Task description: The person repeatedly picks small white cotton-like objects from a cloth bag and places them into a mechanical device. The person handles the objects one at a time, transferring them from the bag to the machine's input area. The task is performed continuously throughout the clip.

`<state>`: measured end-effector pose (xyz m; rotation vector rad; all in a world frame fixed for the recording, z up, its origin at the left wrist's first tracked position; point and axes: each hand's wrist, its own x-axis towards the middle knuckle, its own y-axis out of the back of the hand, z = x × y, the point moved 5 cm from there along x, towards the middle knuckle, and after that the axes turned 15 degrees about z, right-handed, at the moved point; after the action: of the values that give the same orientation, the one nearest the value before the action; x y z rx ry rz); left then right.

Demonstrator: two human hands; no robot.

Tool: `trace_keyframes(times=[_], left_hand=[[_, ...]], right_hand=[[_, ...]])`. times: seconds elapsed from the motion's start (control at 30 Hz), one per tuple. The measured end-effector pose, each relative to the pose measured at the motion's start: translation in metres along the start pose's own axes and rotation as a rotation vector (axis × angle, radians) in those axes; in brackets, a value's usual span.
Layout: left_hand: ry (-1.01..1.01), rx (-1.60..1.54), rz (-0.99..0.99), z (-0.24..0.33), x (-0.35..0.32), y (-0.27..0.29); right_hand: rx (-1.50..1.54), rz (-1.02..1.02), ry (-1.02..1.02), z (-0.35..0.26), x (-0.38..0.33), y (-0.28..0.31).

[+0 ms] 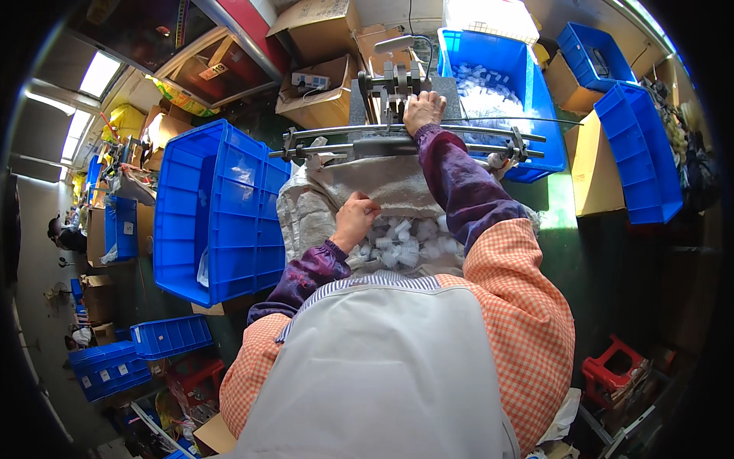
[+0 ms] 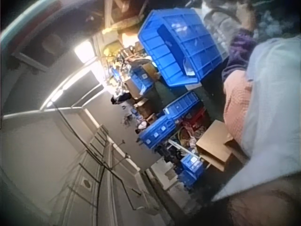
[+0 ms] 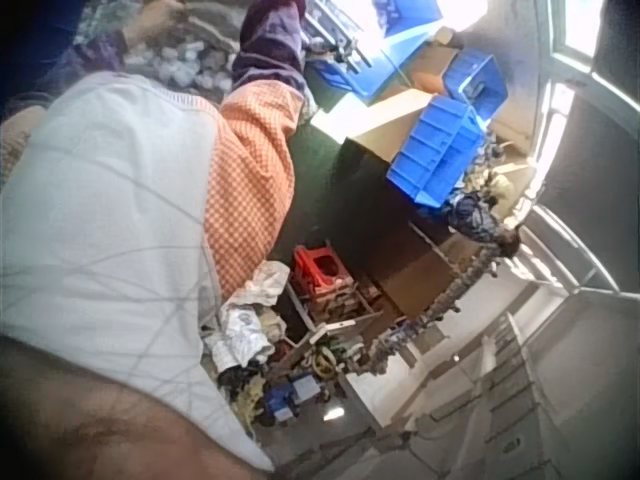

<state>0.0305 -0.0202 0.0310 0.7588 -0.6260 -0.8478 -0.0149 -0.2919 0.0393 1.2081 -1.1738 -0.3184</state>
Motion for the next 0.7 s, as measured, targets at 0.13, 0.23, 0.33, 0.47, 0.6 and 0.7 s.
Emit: trace_keyframes(times=[0.13, 0.23, 0.33, 0.47, 0.6, 0.7], left_hand=[[-0.085, -0.029, 0.073, 0.000, 0.005, 0.012], [0.001, -0.256, 0.037, -0.012, 0.013, 0.014], [0.058, -0.435, 0.030, -0.014, 0.018, 0.019], [0.094, -0.615, 0.030, -0.006, 0.025, 0.020], [0.217, -0.841, -0.048, 0.007, 0.027, 0.018], [0.284, -1.002, -0.079, 0.016, 0.028, 0.015]], right_hand=[[0.001, -0.004, 0.005, 0.019, -0.002, 0.001], [-0.003, -0.035, -0.025, 0.043, -0.002, 0.000], [0.025, -0.037, -0.020, 0.060, 0.001, 0.003], [0.013, -0.138, -0.042, 0.088, 0.013, -0.013], [-0.235, -0.149, -0.052, 0.110, 0.036, 0.011], [-0.186, 0.042, -0.258, 0.136, 0.038, 0.048]])
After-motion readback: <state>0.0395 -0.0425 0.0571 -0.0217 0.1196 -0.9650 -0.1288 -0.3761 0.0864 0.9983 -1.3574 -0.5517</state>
